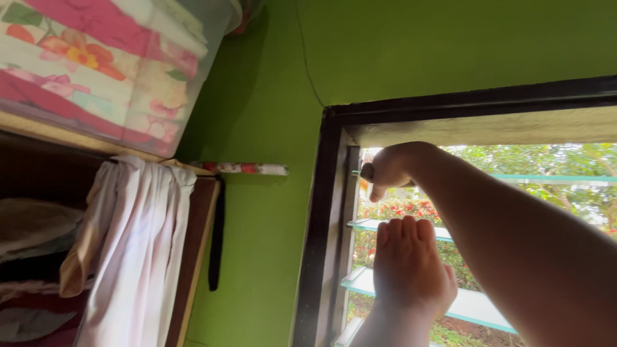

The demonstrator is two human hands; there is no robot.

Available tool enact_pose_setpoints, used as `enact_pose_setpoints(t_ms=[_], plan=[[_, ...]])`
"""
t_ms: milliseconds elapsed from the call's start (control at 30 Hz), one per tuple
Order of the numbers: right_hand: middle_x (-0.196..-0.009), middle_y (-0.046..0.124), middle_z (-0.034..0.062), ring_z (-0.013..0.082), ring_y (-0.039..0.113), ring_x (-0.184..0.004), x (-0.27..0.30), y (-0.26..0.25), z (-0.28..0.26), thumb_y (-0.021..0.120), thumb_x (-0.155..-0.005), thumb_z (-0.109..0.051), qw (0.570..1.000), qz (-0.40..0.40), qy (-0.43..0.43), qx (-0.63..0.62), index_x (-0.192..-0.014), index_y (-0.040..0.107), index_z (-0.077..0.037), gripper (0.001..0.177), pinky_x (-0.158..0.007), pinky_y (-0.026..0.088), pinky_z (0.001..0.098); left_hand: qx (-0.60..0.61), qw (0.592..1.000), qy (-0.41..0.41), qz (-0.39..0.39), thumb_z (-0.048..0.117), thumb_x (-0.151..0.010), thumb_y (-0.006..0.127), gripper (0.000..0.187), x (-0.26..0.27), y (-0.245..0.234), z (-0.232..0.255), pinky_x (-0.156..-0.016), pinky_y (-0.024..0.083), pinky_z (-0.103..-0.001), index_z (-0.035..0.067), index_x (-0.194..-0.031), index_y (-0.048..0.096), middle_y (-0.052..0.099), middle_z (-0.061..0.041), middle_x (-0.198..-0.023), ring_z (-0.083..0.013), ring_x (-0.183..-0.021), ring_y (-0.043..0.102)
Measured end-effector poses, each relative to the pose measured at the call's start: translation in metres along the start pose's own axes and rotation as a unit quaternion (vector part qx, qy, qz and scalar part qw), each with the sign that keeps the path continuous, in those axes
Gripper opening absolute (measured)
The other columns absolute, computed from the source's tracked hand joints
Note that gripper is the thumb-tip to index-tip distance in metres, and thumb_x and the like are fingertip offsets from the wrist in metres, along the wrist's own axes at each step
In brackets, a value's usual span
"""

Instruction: The person wipes the horizontal slats of a window blind with a cloth, moving from the lower slats upward. They then wipe the top frame of the window and the adjacent curtain. Finally, they wipe the lower window frame and sill.

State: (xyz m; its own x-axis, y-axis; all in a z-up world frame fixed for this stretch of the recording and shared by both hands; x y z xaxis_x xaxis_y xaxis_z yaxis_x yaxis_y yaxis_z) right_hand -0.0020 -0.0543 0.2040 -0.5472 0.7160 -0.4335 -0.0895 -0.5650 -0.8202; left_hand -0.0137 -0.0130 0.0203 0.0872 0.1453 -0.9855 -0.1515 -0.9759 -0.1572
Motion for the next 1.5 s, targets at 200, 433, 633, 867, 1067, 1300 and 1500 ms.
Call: enact_pose_setpoints(t_ms=[200, 433, 633, 867, 1067, 1300, 1500], plan=[[-0.115, 0.073, 0.0105, 0.03, 0.069, -0.107, -0.006, 0.01, -0.021, 0.066, -0.095, -0.028, 0.982, 0.176, -0.016, 0.073, -0.115, 0.075, -0.017, 0.025, -0.089, 0.059, 0.0479, 0.052, 0.998, 0.005, 0.036, 0.03, -0.079, 0.072, 0.047, -0.002, 0.0, -0.001, -0.104, 0.036, -0.049, 0.0, -0.111, 0.056, 0.058, -0.018, -0.112, -0.0351, -0.111, 0.052], [-0.09, 0.077, 0.0067, 0.0273, 0.069, -0.098, 0.04, 0.03, -0.013, 0.066, -0.095, -0.032, 0.919, 0.381, -0.075, 0.075, -0.092, 0.076, -0.016, 0.02, -0.084, 0.057, 0.0402, 0.024, 0.995, 0.04, 0.093, 0.018, -0.07, 0.071, 0.05, 0.003, -0.001, -0.008, -0.1, 0.039, -0.05, -0.004, -0.112, 0.055, 0.06, -0.02, -0.107, -0.0368, -0.107, 0.055], [-0.078, 0.071, 0.0046, 0.028, 0.067, -0.084, 0.101, 0.048, 0.053, 0.077, -0.081, -0.038, 0.842, 0.483, -0.118, 0.207, -0.076, 0.076, -0.015, 0.023, -0.082, 0.058, 0.0395, -0.029, 0.999, 0.018, 0.026, 0.019, -0.074, 0.072, 0.041, -0.001, -0.001, -0.008, -0.104, 0.04, -0.049, 0.0, -0.106, 0.054, 0.06, -0.018, -0.108, -0.0353, -0.109, 0.056], [-0.074, 0.065, 0.0059, 0.0271, 0.064, -0.086, 0.181, 0.06, 0.16, 0.079, -0.074, -0.027, 0.831, 0.531, -0.103, 0.132, -0.072, 0.063, -0.013, 0.022, -0.085, 0.055, 0.0416, -0.073, 0.997, -0.003, -0.022, 0.025, -0.076, 0.075, 0.049, -0.005, -0.011, -0.003, -0.103, 0.039, -0.049, -0.003, -0.111, 0.054, 0.059, -0.021, -0.112, -0.0366, -0.111, 0.055], [-0.084, 0.062, 0.0111, 0.0322, 0.061, -0.093, 0.239, 0.076, 0.236, 0.075, -0.076, -0.017, 0.837, 0.518, -0.078, 0.16, -0.08, 0.06, -0.009, 0.017, -0.088, 0.05, 0.0459, -0.083, 0.992, -0.045, -0.078, 0.026, -0.078, 0.075, 0.052, -0.006, -0.016, 0.0, -0.104, 0.04, -0.046, 0.0, -0.117, 0.054, 0.058, -0.019, -0.12, -0.0367, -0.115, 0.053], [-0.106, 0.061, 0.0169, 0.0361, 0.06, -0.099, 0.309, 0.081, 0.282, 0.065, -0.079, 0.005, 0.862, 0.501, -0.068, -0.034, -0.108, 0.062, -0.003, 0.03, -0.084, 0.049, 0.0467, -0.08, 0.995, -0.041, -0.037, 0.031, -0.071, 0.079, 0.068, -0.01, -0.028, 0.013, -0.109, 0.037, -0.053, -0.002, -0.125, 0.055, 0.057, -0.023, -0.124, -0.0387, -0.122, 0.051], [-0.108, 0.065, 0.0115, 0.0326, 0.064, -0.106, 0.366, 0.113, 0.23, 0.063, -0.076, 0.009, 0.837, 0.523, -0.164, 0.002, -0.111, 0.063, -0.007, 0.038, -0.097, 0.053, 0.0432, 0.089, 0.982, 0.169, 0.009, 0.022, -0.072, 0.076, 0.059, 0.039, -0.038, 0.074, -0.109, 0.038, -0.051, 0.001, -0.124, 0.056, 0.057, -0.019, -0.125, -0.0363, -0.127, 0.051]])
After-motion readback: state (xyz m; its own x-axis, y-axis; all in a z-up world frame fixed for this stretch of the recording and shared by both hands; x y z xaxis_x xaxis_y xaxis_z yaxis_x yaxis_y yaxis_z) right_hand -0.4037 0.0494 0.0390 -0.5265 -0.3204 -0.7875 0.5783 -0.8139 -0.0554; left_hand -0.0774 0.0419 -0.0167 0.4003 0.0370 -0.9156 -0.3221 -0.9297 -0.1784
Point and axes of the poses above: each hand's wrist, its own x-axis away from the middle knuckle, its own y-axis out of the palm, z = x × y, the point moved 3 cm from there along -x, towards the middle knuckle
